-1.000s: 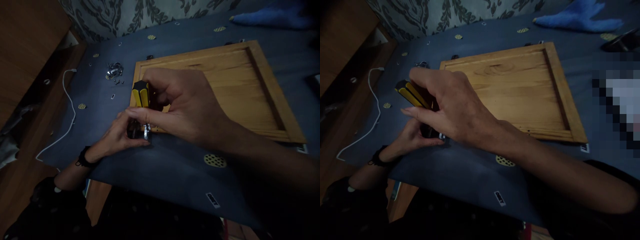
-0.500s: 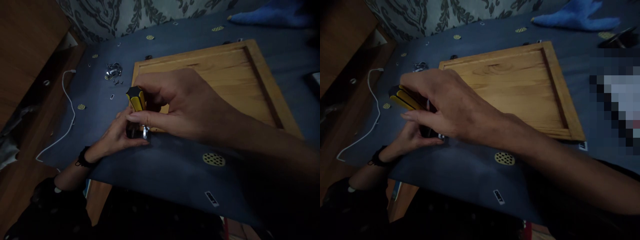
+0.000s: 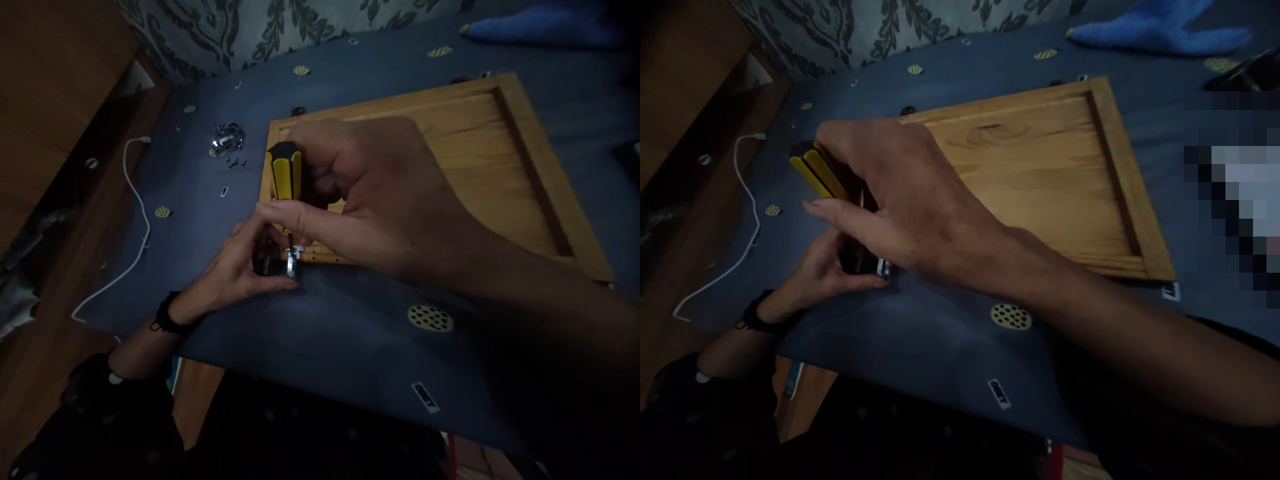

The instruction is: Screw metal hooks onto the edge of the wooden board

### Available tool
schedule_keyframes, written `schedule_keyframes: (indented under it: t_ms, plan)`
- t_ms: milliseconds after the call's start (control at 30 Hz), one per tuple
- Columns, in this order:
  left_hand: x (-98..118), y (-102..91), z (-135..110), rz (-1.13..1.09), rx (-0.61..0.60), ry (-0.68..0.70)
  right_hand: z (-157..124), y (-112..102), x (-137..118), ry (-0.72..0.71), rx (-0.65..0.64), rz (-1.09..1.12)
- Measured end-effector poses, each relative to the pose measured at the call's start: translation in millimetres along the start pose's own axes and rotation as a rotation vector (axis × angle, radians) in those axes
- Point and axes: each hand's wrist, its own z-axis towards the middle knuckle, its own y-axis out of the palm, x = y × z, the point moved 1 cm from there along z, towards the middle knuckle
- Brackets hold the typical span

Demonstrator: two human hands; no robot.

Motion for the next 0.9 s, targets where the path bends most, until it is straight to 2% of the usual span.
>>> schedule_keyframes:
  t_ms: [167, 367, 567, 900]
  plan:
    - [-0.9, -0.9, -1.1, 0.014, -0.008, -0.008, -1.5, 4.8, 2.4, 0.02, -0.023, 0.106]
    - [-2.6, 0.2, -2.3, 0.024, 0.013, 0.008, -0.9, 4.5, 3.2, 0.005, -0.053, 0.126]
    - [-1.5, 0.0, -0.8, 0.0, -0.001, 0.017, -1.2, 0.6, 0.5, 0.005, -0.006, 0.027]
    - [-4.5, 1.3, -3.1, 0.009, 0.021, -0.007, -1.2, 2.5, 0.8, 0.01, -0.021, 0.051]
